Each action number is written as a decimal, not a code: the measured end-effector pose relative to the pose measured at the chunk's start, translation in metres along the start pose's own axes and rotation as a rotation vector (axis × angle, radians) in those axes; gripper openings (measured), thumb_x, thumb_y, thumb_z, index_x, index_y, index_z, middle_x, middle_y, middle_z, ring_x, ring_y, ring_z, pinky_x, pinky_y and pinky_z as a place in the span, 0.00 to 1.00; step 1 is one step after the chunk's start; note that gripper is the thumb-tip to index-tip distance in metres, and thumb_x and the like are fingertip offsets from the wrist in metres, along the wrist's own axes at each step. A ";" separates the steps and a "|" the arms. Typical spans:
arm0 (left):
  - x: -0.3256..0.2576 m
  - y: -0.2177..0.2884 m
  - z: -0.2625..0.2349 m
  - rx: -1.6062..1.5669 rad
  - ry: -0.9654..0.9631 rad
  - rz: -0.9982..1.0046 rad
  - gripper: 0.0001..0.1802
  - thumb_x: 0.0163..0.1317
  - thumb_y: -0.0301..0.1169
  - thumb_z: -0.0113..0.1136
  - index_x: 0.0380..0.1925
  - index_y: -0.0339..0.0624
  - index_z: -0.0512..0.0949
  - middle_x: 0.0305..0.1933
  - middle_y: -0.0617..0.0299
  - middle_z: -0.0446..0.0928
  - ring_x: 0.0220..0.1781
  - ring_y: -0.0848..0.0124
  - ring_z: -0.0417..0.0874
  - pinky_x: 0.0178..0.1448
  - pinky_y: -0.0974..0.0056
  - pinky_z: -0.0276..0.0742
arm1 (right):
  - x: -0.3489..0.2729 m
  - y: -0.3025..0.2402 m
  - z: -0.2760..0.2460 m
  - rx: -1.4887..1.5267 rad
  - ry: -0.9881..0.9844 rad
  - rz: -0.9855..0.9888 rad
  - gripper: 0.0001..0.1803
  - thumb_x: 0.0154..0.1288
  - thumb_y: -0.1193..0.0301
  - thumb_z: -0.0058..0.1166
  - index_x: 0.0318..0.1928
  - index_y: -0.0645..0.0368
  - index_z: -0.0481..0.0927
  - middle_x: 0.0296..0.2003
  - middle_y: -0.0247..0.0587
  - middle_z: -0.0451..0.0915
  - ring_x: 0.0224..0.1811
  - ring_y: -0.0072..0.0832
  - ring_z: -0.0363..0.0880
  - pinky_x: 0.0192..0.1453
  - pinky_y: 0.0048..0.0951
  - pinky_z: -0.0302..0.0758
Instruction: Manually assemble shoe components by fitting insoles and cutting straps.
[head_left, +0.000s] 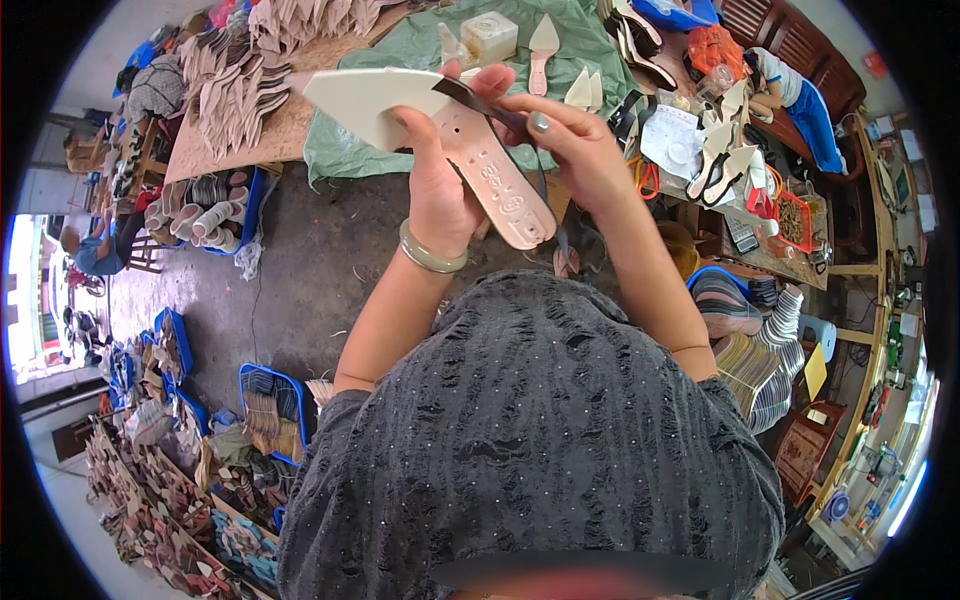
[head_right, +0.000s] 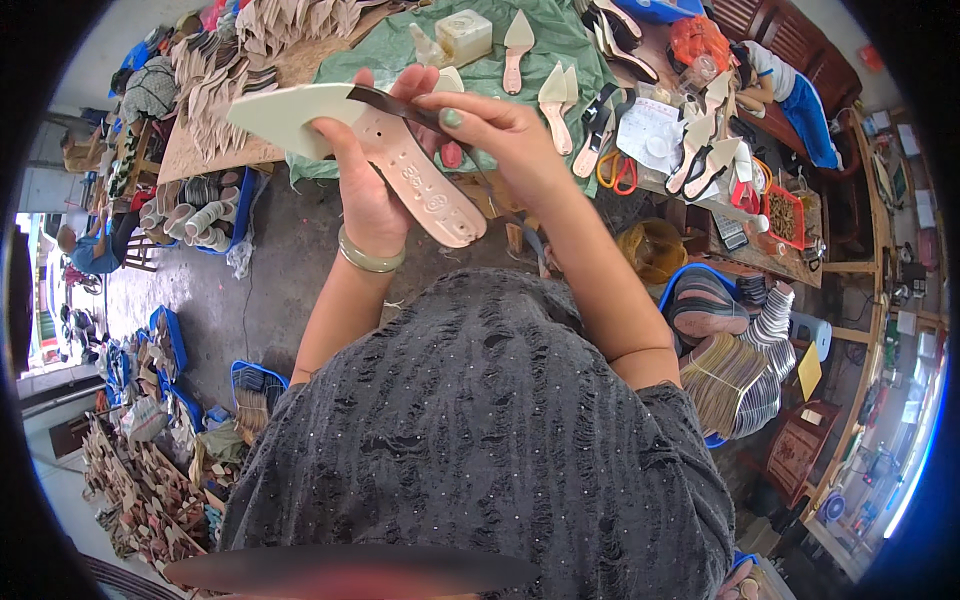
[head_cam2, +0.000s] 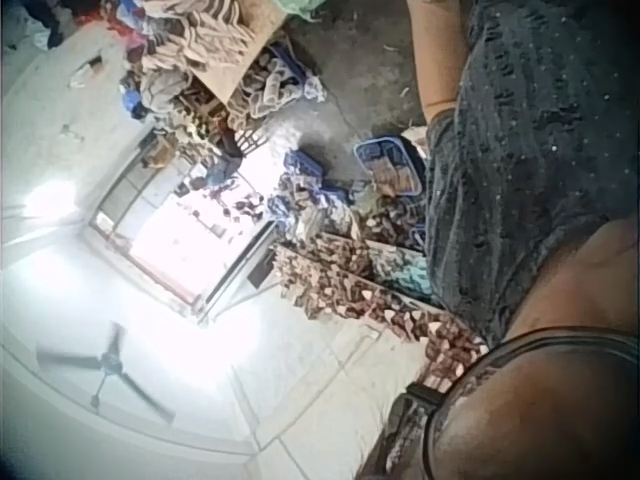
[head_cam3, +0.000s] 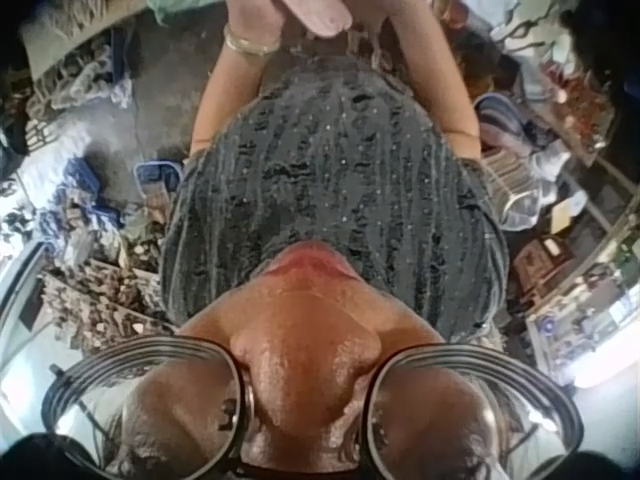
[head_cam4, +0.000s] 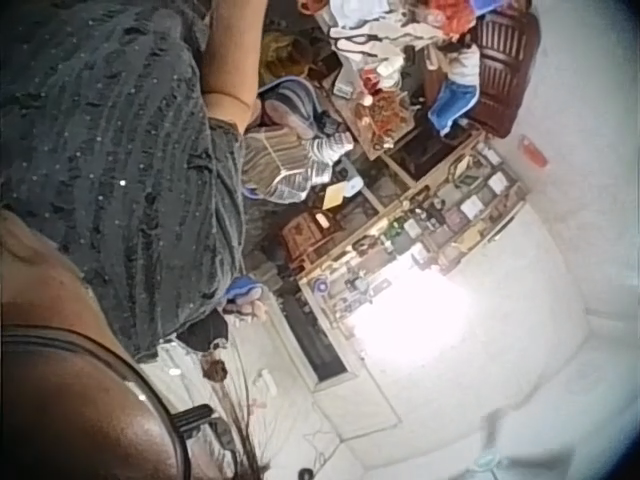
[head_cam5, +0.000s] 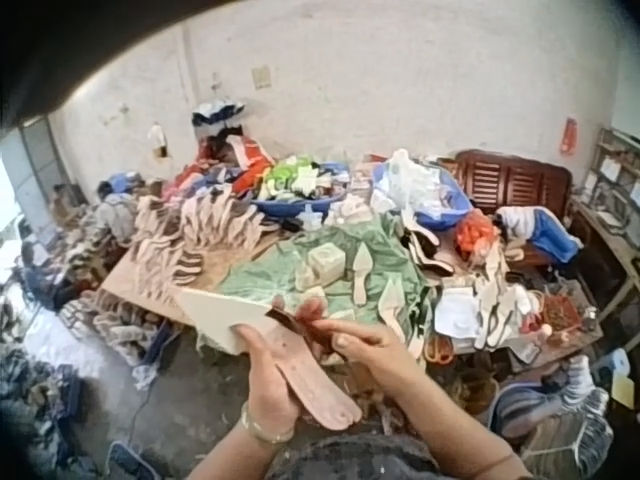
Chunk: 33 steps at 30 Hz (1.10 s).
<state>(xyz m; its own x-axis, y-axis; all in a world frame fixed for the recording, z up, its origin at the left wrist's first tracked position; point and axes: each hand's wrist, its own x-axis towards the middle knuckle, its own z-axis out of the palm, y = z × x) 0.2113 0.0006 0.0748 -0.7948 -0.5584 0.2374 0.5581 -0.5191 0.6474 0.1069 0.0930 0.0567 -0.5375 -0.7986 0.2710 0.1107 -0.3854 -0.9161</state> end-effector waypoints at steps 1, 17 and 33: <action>0.001 0.002 -0.004 0.026 -0.025 0.002 0.38 0.60 0.65 0.37 0.62 0.52 0.57 0.59 0.51 0.66 0.59 0.61 0.68 0.53 0.58 0.72 | 0.001 -0.005 -0.007 0.036 -0.114 0.042 0.16 0.66 0.67 0.52 0.50 0.61 0.79 0.34 0.31 0.80 0.29 0.15 0.74 0.34 0.16 0.70; -0.005 0.022 0.002 -0.005 0.048 0.024 0.36 0.62 0.61 0.42 0.54 0.40 0.61 0.38 0.57 0.71 0.44 0.67 0.72 0.55 0.61 0.70 | -0.028 0.008 0.031 0.162 0.145 0.323 0.09 0.62 0.68 0.58 0.32 0.61 0.83 0.19 0.23 0.71 0.21 0.10 0.62 0.25 0.15 0.58; -0.016 0.016 -0.024 0.276 -0.073 -0.041 0.34 0.64 0.59 0.45 0.51 0.36 0.65 0.38 0.57 0.71 0.35 0.70 0.70 0.43 0.64 0.70 | -0.030 0.011 0.030 -0.825 -0.132 -0.182 0.13 0.63 0.64 0.53 0.34 0.63 0.79 0.22 0.35 0.75 0.24 0.23 0.73 0.32 0.28 0.70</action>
<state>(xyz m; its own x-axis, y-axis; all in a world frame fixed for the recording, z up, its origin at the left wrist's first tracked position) 0.2388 -0.0142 0.0633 -0.8363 -0.4869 0.2519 0.4469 -0.3393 0.8278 0.1492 0.0989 0.0478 -0.3802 -0.8238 0.4204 -0.6394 -0.0943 -0.7631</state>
